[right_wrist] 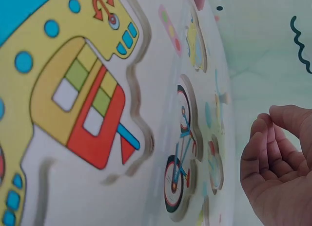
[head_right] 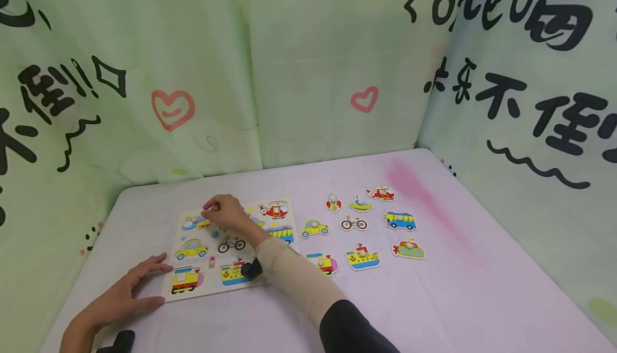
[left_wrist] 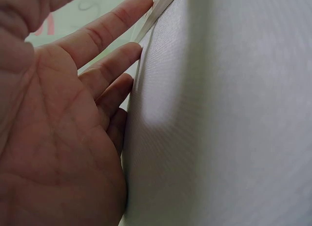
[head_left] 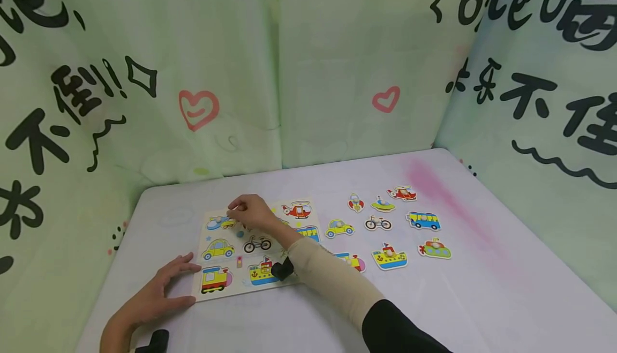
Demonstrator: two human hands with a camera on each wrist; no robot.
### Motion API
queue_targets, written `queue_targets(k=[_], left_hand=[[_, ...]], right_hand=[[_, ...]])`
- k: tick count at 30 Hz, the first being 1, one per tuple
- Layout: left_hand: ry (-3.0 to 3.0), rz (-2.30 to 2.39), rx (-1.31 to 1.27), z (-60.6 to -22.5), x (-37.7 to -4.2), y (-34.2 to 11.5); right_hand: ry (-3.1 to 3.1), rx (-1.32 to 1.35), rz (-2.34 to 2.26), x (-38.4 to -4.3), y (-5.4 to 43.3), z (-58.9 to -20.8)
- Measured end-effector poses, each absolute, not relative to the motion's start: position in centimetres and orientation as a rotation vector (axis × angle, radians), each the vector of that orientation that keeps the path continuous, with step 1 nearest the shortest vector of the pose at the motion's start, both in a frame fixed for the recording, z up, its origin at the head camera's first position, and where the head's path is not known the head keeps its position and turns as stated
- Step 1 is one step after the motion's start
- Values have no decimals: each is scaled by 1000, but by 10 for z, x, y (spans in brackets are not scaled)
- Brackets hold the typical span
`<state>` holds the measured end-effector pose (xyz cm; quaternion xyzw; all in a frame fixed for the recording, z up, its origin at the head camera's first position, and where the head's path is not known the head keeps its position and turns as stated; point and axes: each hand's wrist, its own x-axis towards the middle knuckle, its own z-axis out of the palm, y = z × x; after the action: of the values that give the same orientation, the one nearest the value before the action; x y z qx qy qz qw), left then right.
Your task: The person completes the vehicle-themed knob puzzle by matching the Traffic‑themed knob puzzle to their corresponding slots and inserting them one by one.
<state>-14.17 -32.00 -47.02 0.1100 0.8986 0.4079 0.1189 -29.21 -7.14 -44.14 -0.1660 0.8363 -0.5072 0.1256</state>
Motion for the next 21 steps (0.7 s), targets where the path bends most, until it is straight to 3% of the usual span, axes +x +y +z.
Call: queue_targets(k=[21], left_hand=[[2628, 1148, 301, -470, -140, -319]], right_hand=[[2544, -691, -1484, -286, -34, -424]])
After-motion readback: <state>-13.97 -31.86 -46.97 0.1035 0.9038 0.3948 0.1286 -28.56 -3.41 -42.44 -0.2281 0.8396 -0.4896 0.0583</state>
